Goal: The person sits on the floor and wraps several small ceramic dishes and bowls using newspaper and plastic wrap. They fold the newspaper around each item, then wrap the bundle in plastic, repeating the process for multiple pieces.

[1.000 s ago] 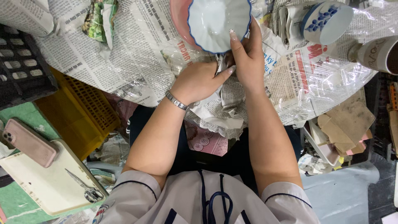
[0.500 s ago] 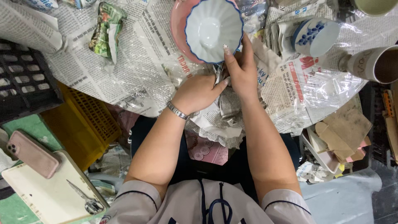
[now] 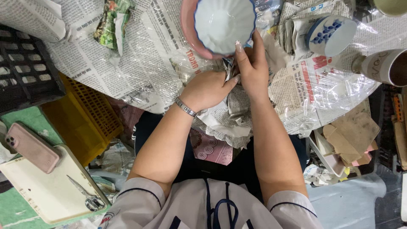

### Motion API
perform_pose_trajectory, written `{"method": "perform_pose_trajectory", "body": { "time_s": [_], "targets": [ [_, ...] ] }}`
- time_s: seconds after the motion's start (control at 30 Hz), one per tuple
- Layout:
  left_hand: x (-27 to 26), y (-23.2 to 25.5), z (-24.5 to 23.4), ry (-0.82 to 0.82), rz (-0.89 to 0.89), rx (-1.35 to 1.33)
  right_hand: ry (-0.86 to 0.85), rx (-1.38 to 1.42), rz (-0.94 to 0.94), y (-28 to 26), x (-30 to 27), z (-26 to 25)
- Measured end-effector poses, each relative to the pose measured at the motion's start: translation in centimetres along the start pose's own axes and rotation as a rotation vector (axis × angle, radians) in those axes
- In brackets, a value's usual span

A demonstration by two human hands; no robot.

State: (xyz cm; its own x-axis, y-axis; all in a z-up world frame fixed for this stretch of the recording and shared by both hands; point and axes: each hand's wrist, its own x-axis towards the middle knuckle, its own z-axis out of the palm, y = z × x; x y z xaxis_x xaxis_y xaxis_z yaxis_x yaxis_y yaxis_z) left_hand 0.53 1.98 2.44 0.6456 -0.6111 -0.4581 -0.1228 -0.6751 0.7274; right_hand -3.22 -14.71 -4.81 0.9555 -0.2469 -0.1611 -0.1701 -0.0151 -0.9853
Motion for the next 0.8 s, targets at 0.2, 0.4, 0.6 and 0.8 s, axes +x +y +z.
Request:
{"method": "perform_pose_trajectory", "body": {
  "time_s": [0.2,0.4,0.6,0.8],
  "targets": [
    [-0.1,0.6,0.0,-0.002,-0.037,0.061,-0.011,-0.058,0.01,-0.3,0.2,-0.2],
    [0.1,-0.8,1.4,0.076,0.0,0.034,0.09,-0.754,-0.055,-4.2,-7.4,-11.6],
    [-1.0,-0.9,5.5,0.332,0.055,0.059,0.366,-0.855,0.276,-2.8,-18.7,-15.3],
    [-1.9,0.3,5.2,0.321,0.075,0.132,0.477,-0.689,0.287,-5.5,-22.6,-15.7]
  ]
}}
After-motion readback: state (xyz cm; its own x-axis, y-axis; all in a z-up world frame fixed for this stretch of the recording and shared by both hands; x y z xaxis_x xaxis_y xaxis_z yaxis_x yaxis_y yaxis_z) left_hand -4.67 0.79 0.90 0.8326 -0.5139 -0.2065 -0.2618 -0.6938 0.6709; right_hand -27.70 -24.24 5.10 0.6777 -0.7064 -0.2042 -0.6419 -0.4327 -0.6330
